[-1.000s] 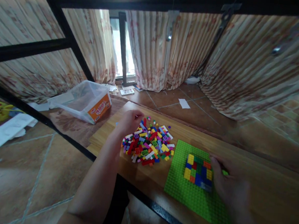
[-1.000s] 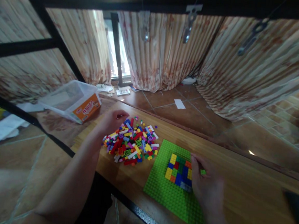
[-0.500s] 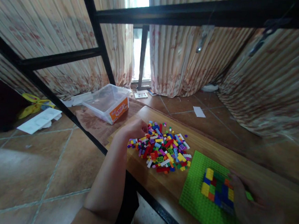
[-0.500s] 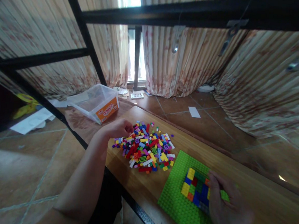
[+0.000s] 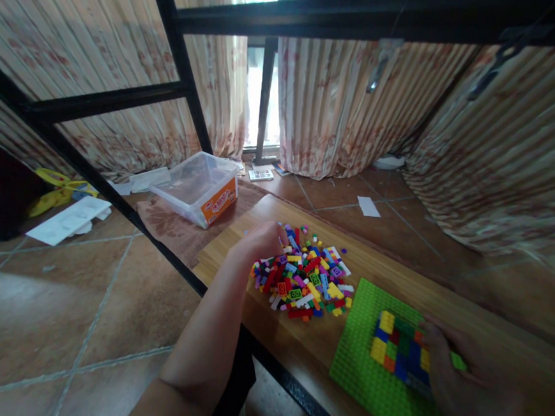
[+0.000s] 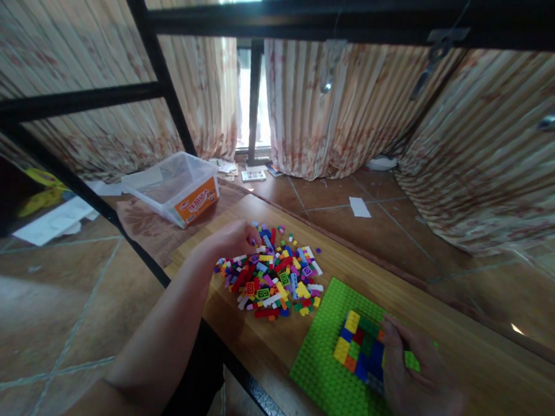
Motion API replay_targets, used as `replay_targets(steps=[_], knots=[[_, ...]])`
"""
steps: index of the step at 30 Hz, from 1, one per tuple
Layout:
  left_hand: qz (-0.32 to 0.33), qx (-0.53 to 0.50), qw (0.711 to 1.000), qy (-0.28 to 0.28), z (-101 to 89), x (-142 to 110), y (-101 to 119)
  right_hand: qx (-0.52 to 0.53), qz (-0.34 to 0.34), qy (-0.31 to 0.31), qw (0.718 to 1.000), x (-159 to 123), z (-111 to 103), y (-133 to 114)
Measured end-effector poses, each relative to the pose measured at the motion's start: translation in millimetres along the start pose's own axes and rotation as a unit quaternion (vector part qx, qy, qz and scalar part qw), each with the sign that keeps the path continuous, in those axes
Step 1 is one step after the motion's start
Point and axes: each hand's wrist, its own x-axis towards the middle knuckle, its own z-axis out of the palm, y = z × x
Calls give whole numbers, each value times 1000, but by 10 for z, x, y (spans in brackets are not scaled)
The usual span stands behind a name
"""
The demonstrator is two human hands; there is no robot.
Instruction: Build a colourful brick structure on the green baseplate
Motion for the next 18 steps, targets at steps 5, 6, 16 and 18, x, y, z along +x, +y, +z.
replay_targets(steps=[5,6,16,18], knots=[[38,-15,998,55,77,82,69,-73,13,18,997,18,-14,-86],[29,-3,997,66,93,97,77,-69,5,22,997,24,-16,-94],[36,80,995,56,199,178,106,-47,18,7,999,37,-34,-147],[37,87,994,56,198,184,111,-45,13,11,999,40,-31,-157]])
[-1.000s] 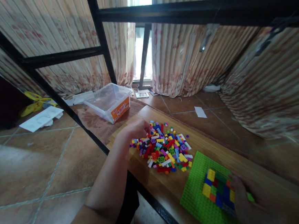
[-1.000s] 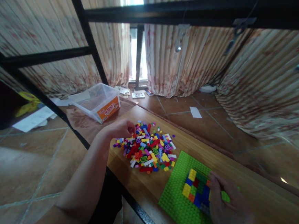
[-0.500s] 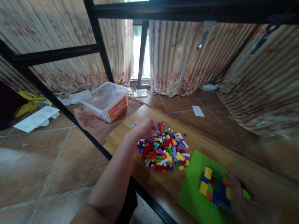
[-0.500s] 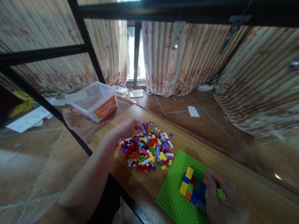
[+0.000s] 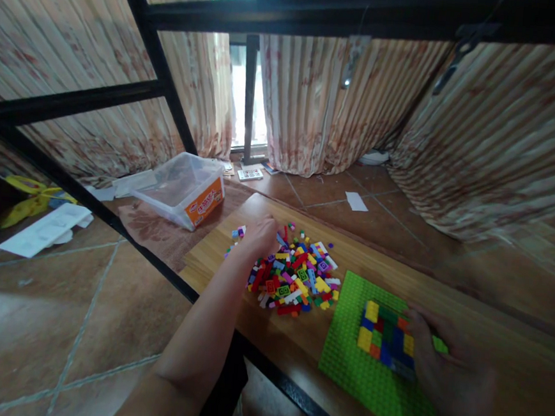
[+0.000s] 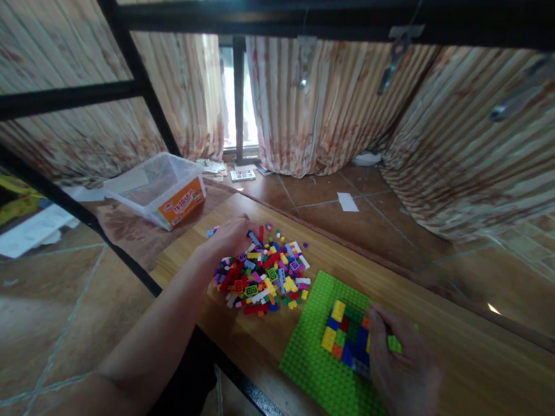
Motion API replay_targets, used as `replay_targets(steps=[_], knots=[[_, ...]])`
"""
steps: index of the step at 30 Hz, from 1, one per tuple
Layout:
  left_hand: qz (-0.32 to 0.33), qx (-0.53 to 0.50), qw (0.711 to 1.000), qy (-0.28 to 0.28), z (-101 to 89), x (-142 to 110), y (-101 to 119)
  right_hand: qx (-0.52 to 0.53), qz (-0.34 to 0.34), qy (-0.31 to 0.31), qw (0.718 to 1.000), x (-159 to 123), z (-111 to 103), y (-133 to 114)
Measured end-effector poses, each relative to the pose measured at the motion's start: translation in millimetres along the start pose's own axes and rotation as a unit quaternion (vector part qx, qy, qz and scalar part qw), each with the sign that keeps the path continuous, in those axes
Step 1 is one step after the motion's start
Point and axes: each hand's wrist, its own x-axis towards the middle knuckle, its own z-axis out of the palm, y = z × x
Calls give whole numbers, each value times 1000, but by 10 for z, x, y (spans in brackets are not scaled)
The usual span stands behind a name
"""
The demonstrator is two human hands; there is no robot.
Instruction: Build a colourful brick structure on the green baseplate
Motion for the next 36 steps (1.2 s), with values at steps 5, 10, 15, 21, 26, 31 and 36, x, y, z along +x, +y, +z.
replay_targets(steps=[5,10,15,21,26,31,36], knots=[[12,-8,1000,11,13,13,-48,5,-15,21,1000,38,-7,-14],[57,-62,996,33,-35,46,-123,26,0,47,999,106,-65,0],[117,-196,973,-22,-119,47,-61,71,39,82,993,151,-103,44],[149,-315,935,-67,-111,0,140,88,56,70,992,141,-114,21],[109,-428,888,-127,-102,-43,222,65,44,57,995,117,-112,-1],[69,-509,844,-154,-70,-47,182,57,22,45,997,97,-79,-3],[0,-569,809,-150,-115,-79,197,54,28,36,998,71,-50,-10]])
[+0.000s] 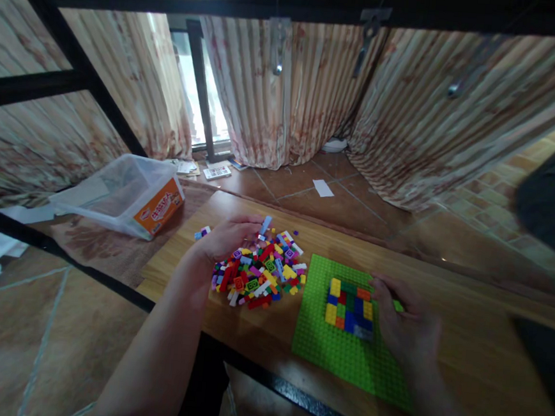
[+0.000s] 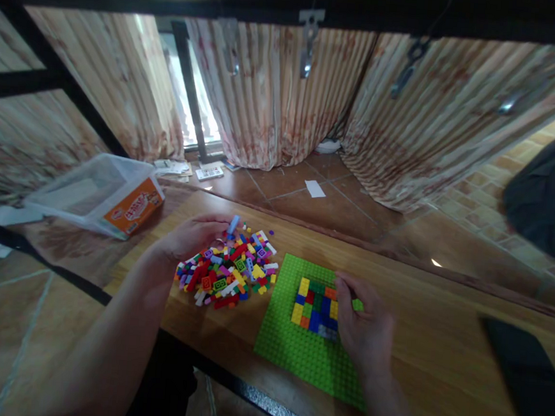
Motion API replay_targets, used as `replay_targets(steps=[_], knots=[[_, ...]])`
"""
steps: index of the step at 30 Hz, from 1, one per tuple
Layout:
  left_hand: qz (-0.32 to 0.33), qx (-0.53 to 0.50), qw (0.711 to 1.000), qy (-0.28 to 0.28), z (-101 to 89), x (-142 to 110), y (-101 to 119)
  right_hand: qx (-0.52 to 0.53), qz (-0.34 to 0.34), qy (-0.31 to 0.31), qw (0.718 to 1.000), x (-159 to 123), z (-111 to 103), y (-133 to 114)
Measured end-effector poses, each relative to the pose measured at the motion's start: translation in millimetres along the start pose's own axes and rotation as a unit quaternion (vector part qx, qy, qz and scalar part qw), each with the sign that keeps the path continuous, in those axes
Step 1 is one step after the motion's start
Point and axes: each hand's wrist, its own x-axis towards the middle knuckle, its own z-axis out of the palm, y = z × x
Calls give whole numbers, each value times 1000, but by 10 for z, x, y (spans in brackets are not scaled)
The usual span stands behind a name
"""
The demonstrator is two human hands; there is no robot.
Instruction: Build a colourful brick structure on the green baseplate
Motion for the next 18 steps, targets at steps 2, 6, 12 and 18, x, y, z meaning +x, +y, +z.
replay_targets(steps=[2,6,12,18], knots=[[-15,-13,1000,19,35,-16,35,-4,6,-5,1000,-7,3,-1],[-1,-31,999,44,99,-1,40,-16,11,-13,1000,-12,-3,-2],[30,-114,993,17,122,53,-6,-24,12,-11,1000,-22,10,13],[23,-97,992,71,177,54,13,-40,8,-14,999,-25,16,44]])
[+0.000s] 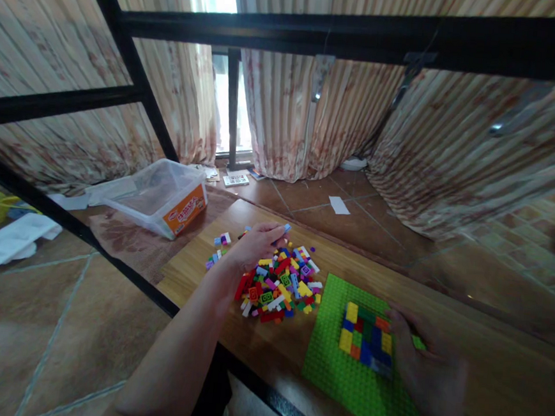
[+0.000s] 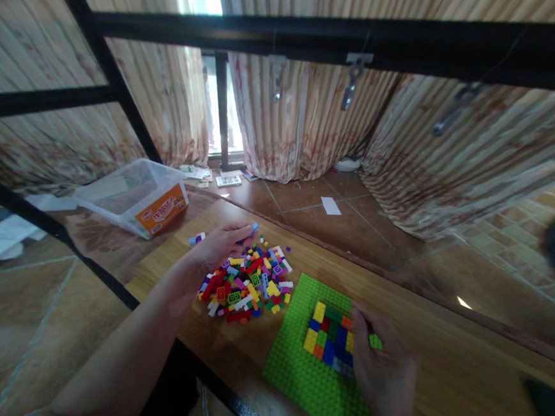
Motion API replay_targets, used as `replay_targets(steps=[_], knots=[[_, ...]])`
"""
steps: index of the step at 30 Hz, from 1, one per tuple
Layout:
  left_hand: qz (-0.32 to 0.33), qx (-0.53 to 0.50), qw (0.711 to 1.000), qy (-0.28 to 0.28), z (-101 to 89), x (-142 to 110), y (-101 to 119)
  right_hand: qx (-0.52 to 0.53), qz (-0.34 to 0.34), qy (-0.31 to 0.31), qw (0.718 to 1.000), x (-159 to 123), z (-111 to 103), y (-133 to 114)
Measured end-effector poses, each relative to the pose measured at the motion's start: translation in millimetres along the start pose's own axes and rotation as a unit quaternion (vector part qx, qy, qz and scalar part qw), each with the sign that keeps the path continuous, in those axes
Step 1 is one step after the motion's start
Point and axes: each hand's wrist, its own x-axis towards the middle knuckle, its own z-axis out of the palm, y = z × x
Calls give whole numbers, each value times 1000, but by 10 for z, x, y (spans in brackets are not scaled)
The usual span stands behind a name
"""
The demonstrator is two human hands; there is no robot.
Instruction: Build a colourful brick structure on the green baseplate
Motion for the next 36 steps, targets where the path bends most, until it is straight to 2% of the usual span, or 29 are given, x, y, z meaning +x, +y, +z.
replay_targets(steps=[5,12,14,18,21,26,28,31,36], knots=[[-9,38,997,66,55,-12,2,-5,11,-1,1000,0,-14,-11],[10,103,991,82,36,8,-38,-2,-7,-7,1000,-14,-2,2],[22,135,990,43,18,-6,-36,2,-5,-7,1000,-14,3,7],[41,198,973,-115,71,-60,-17,32,20,-16,999,-24,42,-59],[69,192,961,-188,223,-89,-28,92,46,-28,994,-68,92,-205],[99,214,929,-285,563,-112,-120,187,23,-100,977,-161,179,-477],[113,208,922,-305,679,-117,-176,207,4,-105,973,-179,199,-535],[113,187,931,-292,797,-122,-255,227,-8,-92,970,-182,204,-552],[87,165,943,-274,865,-153,-253,260,37,-86,961,-169,177,-505]])
